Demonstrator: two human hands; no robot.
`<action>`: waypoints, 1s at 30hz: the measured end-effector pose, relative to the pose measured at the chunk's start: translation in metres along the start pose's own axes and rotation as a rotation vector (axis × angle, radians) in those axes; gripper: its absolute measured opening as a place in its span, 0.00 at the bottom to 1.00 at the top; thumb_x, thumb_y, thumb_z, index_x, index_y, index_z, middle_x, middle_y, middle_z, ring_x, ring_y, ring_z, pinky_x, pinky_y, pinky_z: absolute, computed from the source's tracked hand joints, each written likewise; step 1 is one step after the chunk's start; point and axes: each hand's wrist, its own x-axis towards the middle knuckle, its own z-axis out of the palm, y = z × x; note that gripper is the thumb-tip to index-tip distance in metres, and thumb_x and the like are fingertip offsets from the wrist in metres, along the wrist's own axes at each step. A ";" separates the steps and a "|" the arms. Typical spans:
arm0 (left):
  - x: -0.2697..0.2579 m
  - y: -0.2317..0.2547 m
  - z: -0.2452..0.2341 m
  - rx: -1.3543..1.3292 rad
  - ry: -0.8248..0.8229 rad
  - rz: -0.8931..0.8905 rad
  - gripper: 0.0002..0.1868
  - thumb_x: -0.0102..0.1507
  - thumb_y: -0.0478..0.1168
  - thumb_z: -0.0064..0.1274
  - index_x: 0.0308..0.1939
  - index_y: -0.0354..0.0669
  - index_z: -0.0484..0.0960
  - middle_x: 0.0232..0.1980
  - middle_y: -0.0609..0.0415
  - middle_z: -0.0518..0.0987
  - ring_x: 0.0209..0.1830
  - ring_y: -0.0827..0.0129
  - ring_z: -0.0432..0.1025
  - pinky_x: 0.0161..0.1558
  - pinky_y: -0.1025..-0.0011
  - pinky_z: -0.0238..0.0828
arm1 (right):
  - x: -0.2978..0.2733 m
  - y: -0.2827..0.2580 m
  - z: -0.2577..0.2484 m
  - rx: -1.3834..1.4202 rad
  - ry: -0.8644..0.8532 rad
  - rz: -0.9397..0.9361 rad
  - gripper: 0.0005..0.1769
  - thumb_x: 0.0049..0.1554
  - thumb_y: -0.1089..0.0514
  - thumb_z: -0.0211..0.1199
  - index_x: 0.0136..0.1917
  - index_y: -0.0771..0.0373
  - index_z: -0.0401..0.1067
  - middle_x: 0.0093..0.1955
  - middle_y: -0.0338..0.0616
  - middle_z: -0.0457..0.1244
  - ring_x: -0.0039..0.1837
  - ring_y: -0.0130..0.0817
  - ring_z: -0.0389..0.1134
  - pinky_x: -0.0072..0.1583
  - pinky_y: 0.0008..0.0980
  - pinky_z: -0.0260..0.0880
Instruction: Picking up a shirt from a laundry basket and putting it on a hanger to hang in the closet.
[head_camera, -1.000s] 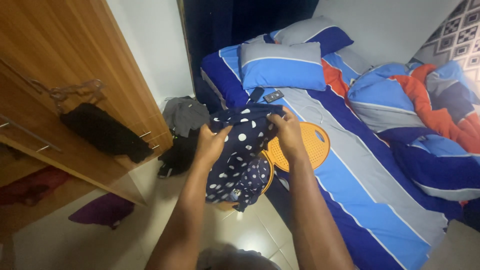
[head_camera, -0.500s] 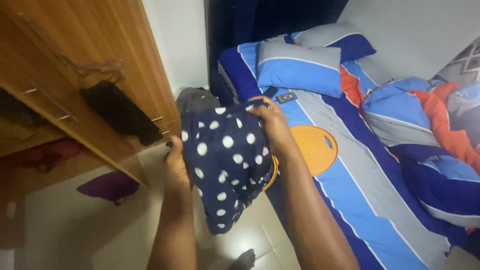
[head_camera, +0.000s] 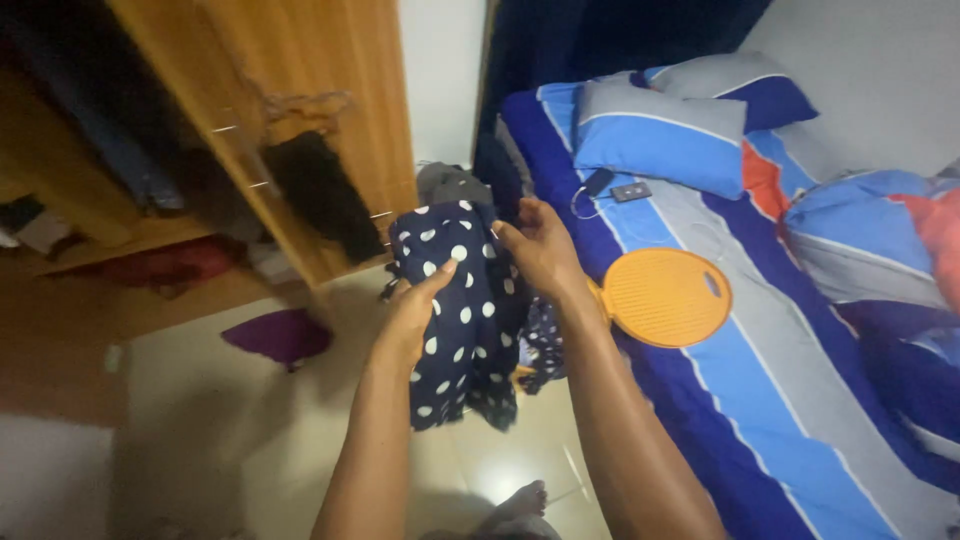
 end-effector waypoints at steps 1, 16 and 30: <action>0.000 0.003 -0.013 0.002 0.008 0.002 0.24 0.60 0.43 0.60 0.59 0.38 0.81 0.54 0.54 0.84 0.51 0.67 0.79 0.54 0.68 0.75 | -0.009 -0.012 0.015 0.006 -0.007 0.000 0.37 0.56 0.54 0.71 0.71 0.71 0.60 0.63 0.51 0.62 0.61 0.36 0.69 0.59 0.33 0.71; -0.033 0.063 -0.165 0.299 0.244 0.275 0.24 0.61 0.46 0.60 0.58 0.40 0.80 0.54 0.54 0.84 0.53 0.68 0.77 0.56 0.68 0.71 | -0.059 -0.121 0.185 0.149 -0.078 -0.164 0.09 0.62 0.61 0.60 0.54 0.66 0.73 0.47 0.39 0.71 0.50 0.25 0.72 0.55 0.27 0.73; 0.023 0.131 -0.262 0.249 0.444 0.462 0.16 0.64 0.38 0.54 0.54 0.38 0.83 0.52 0.52 0.86 0.52 0.67 0.79 0.56 0.68 0.71 | 0.024 -0.183 0.316 0.238 -0.273 -0.370 0.06 0.63 0.60 0.60 0.51 0.65 0.74 0.45 0.36 0.68 0.48 0.24 0.68 0.53 0.27 0.69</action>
